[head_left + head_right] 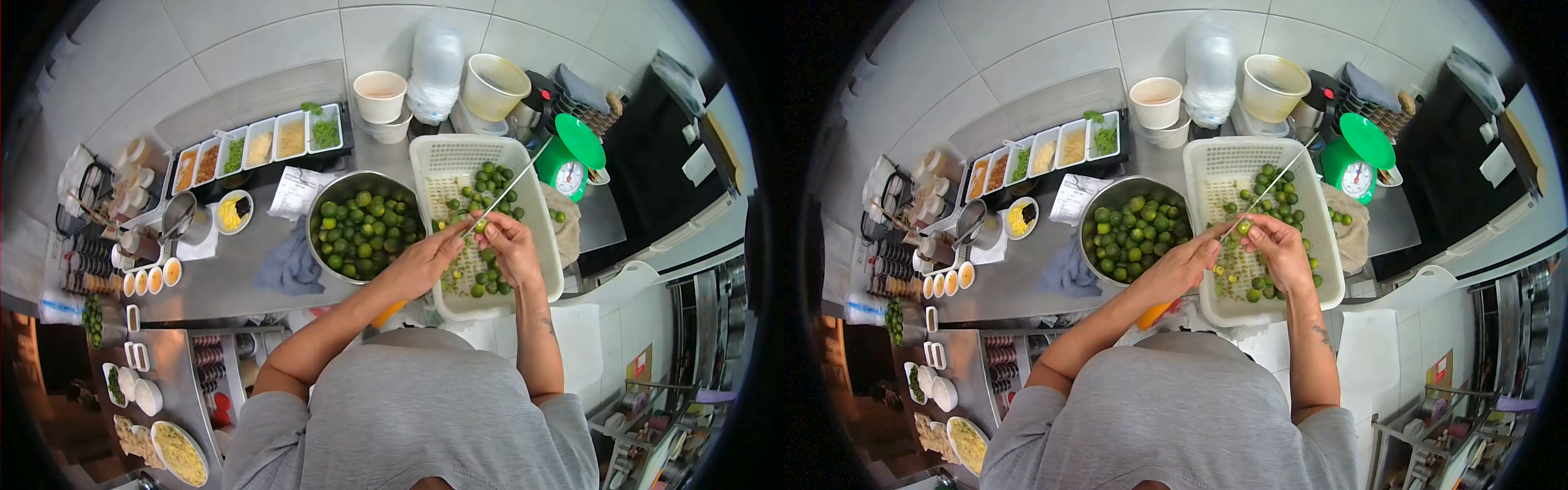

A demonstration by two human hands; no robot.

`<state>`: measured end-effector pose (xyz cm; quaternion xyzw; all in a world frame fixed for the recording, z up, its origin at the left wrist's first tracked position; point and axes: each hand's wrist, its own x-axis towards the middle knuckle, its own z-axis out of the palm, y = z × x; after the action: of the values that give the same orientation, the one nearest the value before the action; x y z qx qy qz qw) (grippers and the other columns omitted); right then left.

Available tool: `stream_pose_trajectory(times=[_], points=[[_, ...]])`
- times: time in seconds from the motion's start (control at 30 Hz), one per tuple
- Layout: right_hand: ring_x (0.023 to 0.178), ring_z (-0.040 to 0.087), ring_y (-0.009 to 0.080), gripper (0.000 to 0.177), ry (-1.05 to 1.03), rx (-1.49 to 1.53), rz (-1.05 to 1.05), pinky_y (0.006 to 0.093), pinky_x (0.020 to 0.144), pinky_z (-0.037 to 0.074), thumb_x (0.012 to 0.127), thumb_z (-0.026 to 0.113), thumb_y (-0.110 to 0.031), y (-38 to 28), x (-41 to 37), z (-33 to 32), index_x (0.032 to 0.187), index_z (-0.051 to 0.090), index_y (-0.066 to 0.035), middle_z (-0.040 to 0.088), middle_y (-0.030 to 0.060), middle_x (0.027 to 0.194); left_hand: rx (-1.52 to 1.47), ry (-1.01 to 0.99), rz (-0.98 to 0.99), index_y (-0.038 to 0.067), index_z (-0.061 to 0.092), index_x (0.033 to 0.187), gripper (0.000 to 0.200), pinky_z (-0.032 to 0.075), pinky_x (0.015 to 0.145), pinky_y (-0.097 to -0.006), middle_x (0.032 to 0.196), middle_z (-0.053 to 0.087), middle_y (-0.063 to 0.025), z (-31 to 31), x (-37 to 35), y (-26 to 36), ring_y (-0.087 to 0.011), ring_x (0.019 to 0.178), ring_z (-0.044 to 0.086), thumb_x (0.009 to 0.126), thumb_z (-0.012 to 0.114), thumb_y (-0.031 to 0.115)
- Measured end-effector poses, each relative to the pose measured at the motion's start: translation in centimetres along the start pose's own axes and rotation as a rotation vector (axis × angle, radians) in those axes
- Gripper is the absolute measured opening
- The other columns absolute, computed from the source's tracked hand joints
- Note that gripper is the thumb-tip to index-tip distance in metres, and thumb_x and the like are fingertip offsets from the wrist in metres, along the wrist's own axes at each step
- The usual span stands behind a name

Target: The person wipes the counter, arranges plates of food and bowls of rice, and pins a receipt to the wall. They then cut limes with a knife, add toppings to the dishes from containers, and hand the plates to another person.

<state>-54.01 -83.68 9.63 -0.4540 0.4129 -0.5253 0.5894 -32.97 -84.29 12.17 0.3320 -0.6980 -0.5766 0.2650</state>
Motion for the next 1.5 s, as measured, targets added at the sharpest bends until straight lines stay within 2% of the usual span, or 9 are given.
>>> stream_pose_trajectory(times=[0.1, 0.5, 0.57, 0.87, 1.03, 1.17, 1.23, 1.33, 1.5], points=[[0.077, 0.057, 0.0097, 0.025, 0.079, -0.01, 0.022, 0.0225, 0.069, 0.045, 0.091, 0.056, -0.009, 0.2, 0.0, -0.6, 0.113, 0.06, 0.004, 0.064, 0.0043, 0.092, -0.036, -0.013, -0.096, 0.012, 0.027, 0.144, 0.055, 0.041, 0.093, -0.0386, 0.119, 0.055, -0.0252, 0.4, -0.3, 0.5, -0.0363, 0.109, 0.055, 0.099, 0.033, 0.043], [0.07, 0.051, 0.0077, 0.019, 0.281, -0.13, -0.194, 0.0211, 0.066, 0.042, 0.09, 0.058, -0.009, 0.2, 1.9, 2.2, 0.104, 0.059, 0.004, 0.06, 0.0015, 0.082, 0.371, 0.177, -0.118, 0.012, 0.024, 0.144, 0.053, 0.044, 0.087, -0.0449, 0.116, 0.051, -0.0254, 0.9, -2.5, 0.8, -0.041, 0.102, 0.055, 0.099, 0.035, 0.037], [0.073, 0.053, 0.007, 0.018, 0.233, -0.198, -0.188, 0.0214, 0.066, 0.044, 0.09, 0.059, -0.008, 0.1, 2.1, 4.0, 0.104, 0.06, 0.003, 0.061, 0.0014, 0.082, 0.361, 0.183, -0.216, 0.011, 0.027, 0.143, 0.051, 0.04, 0.096, -0.0419, 0.131, 0.045, -0.0256, 0.3, -2.9, 2.0, -0.0393, 0.114, 0.051, 0.099, 0.035, 0.036], [0.076, 0.055, 0.0074, 0.021, -0.113, -0.168, 0.035, 0.0229, 0.065, 0.047, 0.089, 0.062, -0.011, 2.6, 2.8, 11.5, 0.105, 0.06, 0.002, 0.062, 0.0019, 0.085, 0.176, 0.456, -0.255, 0.007, 0.038, 0.128, 0.041, 0.042, 0.091, -0.0426, 0.117, 0.055, -0.0241, -3.6, -5.7, 0.2, -0.0412, 0.11, 0.053, 0.099, 0.035, 0.037], [0.077, 0.056, 0.01, 0.023, -0.132, -0.531, -0.278, 0.026, 0.068, 0.047, 0.087, 0.06, -0.005, 1.2, 5.3, 9.2, 0.11, 0.06, -0.003, 0.061, 0.002, 0.091, 0.094, 0.545, -0.222, 0.006, 0.04, 0.124, 0.044, 0.039, 0.051, -0.023, 0.079, 0.047, -0.003, -4.9, -7.1, -1.9, -0.0089, 0.056, 0.043, 0.1, 0.032, 0.042], [0.09, 0.058, 0.0364, 0.025, -0.034, -1.165, -0.362, 0.0417, 0.08, 0.049, 0.073, 0.058, 0.007, 4.3, 10.7, -0.3, 0.095, 0.063, -0.002, 0.059, 0.0172, 0.093, 0.064, 0.596, -0.267, 0.004, 0.04, 0.13, 0.05, 0.039, 0.063, -0.0264, 0.086, 0.05, -0.0072, -5.8, -7.9, -1.3, -0.0147, 0.07, 0.048, 0.099, 0.033, 0.043], [0.094, 0.057, 0.0366, 0.025, -0.106, -1.299, -0.249, 0.0425, 0.083, 0.047, 0.074, 0.062, 0.001, 5.7, 11.3, -2.5, 0.098, 0.063, -0.004, 0.058, 0.0172, 0.095, 0.077, 0.623, -0.361, 0.004, 0.039, 0.134, 0.053, 0.043, 0.087, -0.0358, 0.101, 0.06, -0.0177, -6.1, -8.1, -0.6, -0.0281, 0.098, 0.059, 0.099, 0.033, 0.044], [0.098, 0.055, 0.0352, 0.027, -0.199, -1.41, -0.101, 0.043, 0.084, 0.047, 0.074, 0.064, -0.002, 6.5, 11.8, -3.5, 0.101, 0.062, -0.005, 0.057, 0.0155, 0.1, 0.096, 0.61, -0.34, 0.004, 0.033, 0.139, 0.057, 0.041, 0.09, -0.0357, 0.108, 0.059, -0.0202, -5.9, -8.1, -0.7, -0.0296, 0.102, 0.058, 0.099, 0.032, 0.045], [0.097, 0.055, 0.035, 0.024, -0.043, -1.347, -0.188, 0.0432, 0.084, 0.047, 0.074, 0.065, -0.006, 5.4, 13.9, -5.8, 0.099, 0.064, -0.005, 0.059, 0.0143, 0.098, 0.113, 0.594, -0.202, 0.006, 0.032, 0.14, 0.056, 0.037, 0.053, -0.0208, 0.08, 0.046, -0.002, -5.4, -7.3, -1.2, -0.0078, 0.058, 0.042, 0.099, 0.032, 0.044]])
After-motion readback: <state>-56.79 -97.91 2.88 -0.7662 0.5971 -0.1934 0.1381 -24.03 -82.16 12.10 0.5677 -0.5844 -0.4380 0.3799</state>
